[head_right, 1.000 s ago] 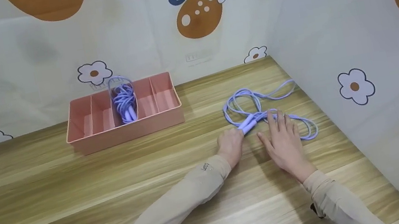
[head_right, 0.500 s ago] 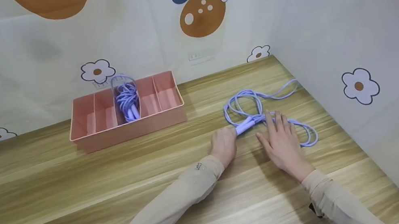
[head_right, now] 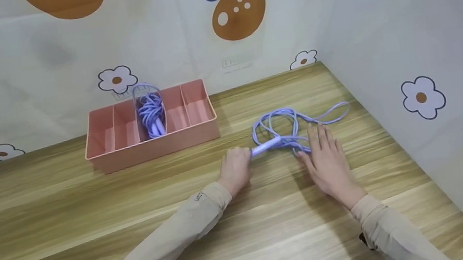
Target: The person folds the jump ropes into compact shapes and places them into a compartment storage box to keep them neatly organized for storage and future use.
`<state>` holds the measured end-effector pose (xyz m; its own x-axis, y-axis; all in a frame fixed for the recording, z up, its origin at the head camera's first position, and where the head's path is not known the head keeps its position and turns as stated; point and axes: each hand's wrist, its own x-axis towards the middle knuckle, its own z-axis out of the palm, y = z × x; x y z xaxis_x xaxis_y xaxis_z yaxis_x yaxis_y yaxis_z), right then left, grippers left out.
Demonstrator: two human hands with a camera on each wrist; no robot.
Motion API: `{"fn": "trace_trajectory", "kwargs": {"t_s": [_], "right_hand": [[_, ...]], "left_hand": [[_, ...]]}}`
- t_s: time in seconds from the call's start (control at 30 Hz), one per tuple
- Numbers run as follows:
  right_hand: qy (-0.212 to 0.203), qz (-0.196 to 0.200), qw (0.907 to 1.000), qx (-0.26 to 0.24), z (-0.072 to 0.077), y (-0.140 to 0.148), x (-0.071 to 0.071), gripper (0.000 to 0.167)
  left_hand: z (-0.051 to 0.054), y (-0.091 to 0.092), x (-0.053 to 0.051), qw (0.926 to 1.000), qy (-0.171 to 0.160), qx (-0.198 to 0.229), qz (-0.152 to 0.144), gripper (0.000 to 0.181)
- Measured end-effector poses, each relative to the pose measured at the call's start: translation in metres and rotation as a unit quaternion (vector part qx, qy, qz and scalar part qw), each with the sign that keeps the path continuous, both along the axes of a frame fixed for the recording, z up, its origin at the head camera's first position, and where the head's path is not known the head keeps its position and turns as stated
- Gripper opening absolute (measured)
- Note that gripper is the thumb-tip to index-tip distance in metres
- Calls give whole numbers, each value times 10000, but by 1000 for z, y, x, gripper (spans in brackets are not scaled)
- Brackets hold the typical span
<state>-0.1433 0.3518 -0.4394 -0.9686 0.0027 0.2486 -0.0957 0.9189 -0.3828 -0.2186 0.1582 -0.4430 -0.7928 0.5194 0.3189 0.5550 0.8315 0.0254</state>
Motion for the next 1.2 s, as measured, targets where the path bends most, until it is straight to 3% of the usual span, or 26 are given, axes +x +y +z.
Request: {"fn": "trace_trajectory", "kwargs": {"t_s": [0.27, 0.43, 0.53, 0.67, 0.77, 0.93, 1.13, 1.2], "right_hand": [[458, 223, 9986, 156, 8, -8, -3, 59], [775, 349, 9964, -56, 22, -14, -3, 59], [869, 452, 9948, -268, 33, -18, -3, 58], [1112, 569, 9901, -633, 46, -26, -6, 54], [1484, 654, 9802, -1133, 54, -32, -8, 49], [2061, 839, 9532, -2045, 69, -43, -9, 37], [2009, 1372, 9196, -3086, 79, -56, -13, 31], [1967, 1475, 9152, -3193, 81, -60, -12, 27]], "left_hand": [[20, -20, 5, 9973, -135, 471, -539, 4], [37, -30, 9, 9947, -189, 716, -714, 7], [46, -36, 11, 9923, -18, 915, -836, 12], [57, -44, 11, 9844, 493, 1324, -1049, 15], [63, -49, 11, 9754, 859, 1641, -1199, 12], [71, -59, 15, 9668, 1104, 1886, -1325, 14], [73, -73, 20, 9563, 1137, 2310, -1385, 14], [71, -77, 21, 9521, 1160, 2454, -1407, 11]]}}
